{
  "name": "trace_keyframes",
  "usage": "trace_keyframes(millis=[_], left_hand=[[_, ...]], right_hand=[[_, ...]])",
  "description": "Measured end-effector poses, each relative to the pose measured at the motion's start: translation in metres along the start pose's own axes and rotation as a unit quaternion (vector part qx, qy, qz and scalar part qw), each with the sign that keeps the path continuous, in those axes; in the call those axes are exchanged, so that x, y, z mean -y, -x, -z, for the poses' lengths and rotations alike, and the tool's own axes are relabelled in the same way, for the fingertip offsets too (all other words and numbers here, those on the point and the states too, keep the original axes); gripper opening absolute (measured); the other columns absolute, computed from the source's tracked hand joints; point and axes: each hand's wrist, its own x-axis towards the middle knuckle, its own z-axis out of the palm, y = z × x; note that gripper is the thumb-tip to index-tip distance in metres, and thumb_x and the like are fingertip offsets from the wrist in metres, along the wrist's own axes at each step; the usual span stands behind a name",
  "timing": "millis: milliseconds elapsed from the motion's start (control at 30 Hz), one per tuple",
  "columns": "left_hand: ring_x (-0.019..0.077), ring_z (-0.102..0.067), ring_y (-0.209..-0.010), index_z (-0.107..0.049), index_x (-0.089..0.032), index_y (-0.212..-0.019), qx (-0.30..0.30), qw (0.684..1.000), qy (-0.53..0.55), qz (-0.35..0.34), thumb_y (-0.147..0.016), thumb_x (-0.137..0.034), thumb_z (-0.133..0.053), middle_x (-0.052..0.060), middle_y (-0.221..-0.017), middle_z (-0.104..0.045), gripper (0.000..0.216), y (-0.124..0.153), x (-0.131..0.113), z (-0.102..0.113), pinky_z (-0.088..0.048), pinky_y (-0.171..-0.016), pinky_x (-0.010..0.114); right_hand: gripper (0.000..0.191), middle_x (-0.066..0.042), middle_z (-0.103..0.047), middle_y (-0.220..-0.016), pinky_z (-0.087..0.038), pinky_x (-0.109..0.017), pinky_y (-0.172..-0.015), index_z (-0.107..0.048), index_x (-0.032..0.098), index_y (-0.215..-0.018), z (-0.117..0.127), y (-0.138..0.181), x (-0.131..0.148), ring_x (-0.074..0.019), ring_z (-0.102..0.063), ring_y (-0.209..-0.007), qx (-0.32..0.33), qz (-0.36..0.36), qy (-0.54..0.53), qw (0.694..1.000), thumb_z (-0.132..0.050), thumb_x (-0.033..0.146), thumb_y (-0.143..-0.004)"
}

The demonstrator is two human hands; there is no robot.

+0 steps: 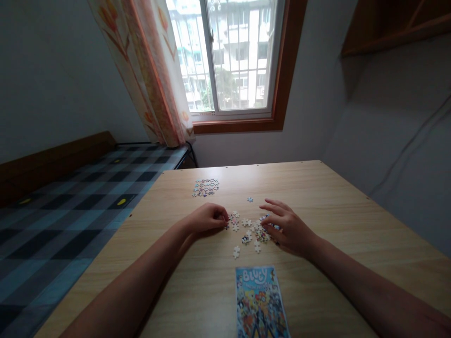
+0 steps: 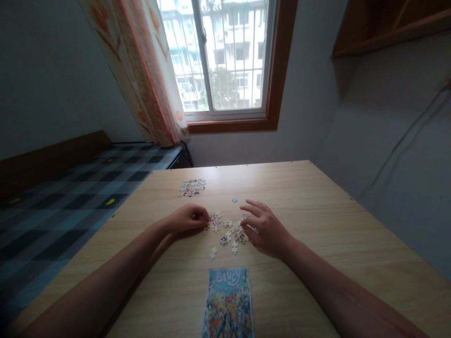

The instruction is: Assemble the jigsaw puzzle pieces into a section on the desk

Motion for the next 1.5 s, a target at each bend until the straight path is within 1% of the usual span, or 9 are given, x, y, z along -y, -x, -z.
trace_keyframes(millis=[300,433,567,733,900,967,1100,1267,1500], left_hand=[[0.0108,-0.049,-0.063,-0.065,-0.017,-0.074,0.018,0.996,-0.081,-0.015,-0.074,-0.031,-0.063,-0.003,-0.065,-0.058,0.014,0.003,-0.007,0.001,-0.032,-0.058,0.023],[0.0103,-0.044,-0.059,-0.056,-0.018,-0.066,0.009,0.992,-0.122,-0.016,-0.075,-0.038,-0.066,-0.005,-0.06,-0.051,0.025,0.003,-0.01,0.001,-0.027,-0.056,0.024],[0.0105,-0.039,-0.058,-0.05,-0.018,-0.063,0.003,0.988,-0.151,-0.014,-0.078,-0.047,-0.065,-0.005,-0.057,-0.047,0.035,0.003,-0.01,0.001,-0.023,-0.056,0.026],[0.01,-0.036,-0.055,-0.044,-0.019,-0.059,-0.003,0.987,-0.158,-0.018,-0.078,-0.05,-0.064,-0.006,-0.054,-0.041,0.041,0.004,-0.011,0.0,-0.021,-0.054,0.026],[0.0095,-0.033,-0.053,-0.044,-0.019,-0.057,-0.018,0.985,-0.169,-0.017,-0.078,-0.052,-0.064,-0.006,-0.051,-0.04,0.044,0.004,-0.014,-0.001,-0.019,-0.054,0.027],[0.0094,-0.033,-0.052,-0.044,-0.019,-0.056,-0.022,0.985,-0.172,-0.016,-0.078,-0.053,-0.064,-0.006,-0.05,-0.039,0.045,0.004,-0.014,-0.002,-0.019,-0.054,0.027],[0.0092,-0.032,-0.052,-0.043,-0.018,-0.055,-0.024,0.986,-0.162,-0.018,-0.077,-0.055,-0.064,-0.006,-0.049,-0.038,0.048,0.004,-0.014,-0.002,-0.019,-0.054,0.027],[0.0099,-0.033,-0.051,-0.045,-0.019,-0.055,-0.025,0.98,-0.196,-0.014,-0.075,-0.051,-0.066,-0.006,-0.049,-0.04,0.043,0.004,-0.018,-0.003,-0.019,-0.054,0.027],[0.0117,-0.035,-0.05,-0.052,-0.02,-0.057,-0.022,0.967,-0.251,-0.037,-0.078,-0.058,-0.064,-0.003,-0.052,-0.048,0.044,0.005,-0.022,-0.008,-0.02,-0.055,0.029]], right_hand=[[0.013,-0.007,-0.063,-0.129,-0.042,-0.053,-0.108,-0.072,0.023,-0.093,0.001,-0.001,0.001,-0.027,-0.047,-0.133,-0.004,0.003,0.0,1.0,-0.06,0.018,-0.09],[0.013,-0.006,-0.062,-0.131,-0.041,-0.054,-0.109,-0.073,0.023,-0.092,0.002,-0.001,0.003,-0.027,-0.046,-0.135,0.006,0.006,-0.008,1.0,-0.062,0.018,-0.089],[0.012,-0.004,-0.06,-0.134,-0.036,-0.056,-0.112,-0.074,0.025,-0.092,0.005,0.0,0.009,-0.028,-0.042,-0.139,0.04,0.024,-0.013,0.999,-0.064,0.021,-0.088],[0.02,-0.002,-0.055,-0.141,-0.03,-0.056,-0.116,-0.074,0.03,-0.103,0.007,0.0,0.016,-0.0277,-0.037,-0.142,0.086,0.045,-0.015,0.995,-0.067,0.025,-0.085],[0.037,-0.003,-0.046,-0.15,-0.024,-0.062,-0.117,-0.067,0.032,-0.123,0.005,0.0,0.027,-0.0304,-0.031,-0.146,0.134,0.034,0.003,0.99,-0.066,0.029,-0.086],[0.039,-0.005,-0.044,-0.151,-0.021,-0.063,-0.118,-0.064,0.031,-0.127,0.001,-0.001,0.032,-0.0314,-0.029,-0.147,0.14,0.031,0.014,0.99,-0.064,0.03,-0.088],[0.038,-0.006,-0.044,-0.152,-0.018,-0.063,-0.12,-0.062,0.028,-0.129,-0.004,-0.003,0.039,-0.0316,-0.027,-0.148,0.141,0.031,0.031,0.989,-0.061,0.03,-0.091],[0.028,-0.005,-0.043,-0.152,-0.018,-0.065,-0.119,-0.068,0.028,-0.119,-0.006,-0.005,0.043,-0.0325,-0.027,-0.148,0.145,0.028,0.033,0.989,-0.061,0.031,-0.092],[0.011,-0.003,-0.042,-0.153,-0.019,-0.066,-0.118,-0.071,0.025,-0.097,-0.009,-0.006,0.052,-0.032,-0.025,-0.149,0.138,0.021,0.022,0.99,-0.064,0.031,-0.09]])
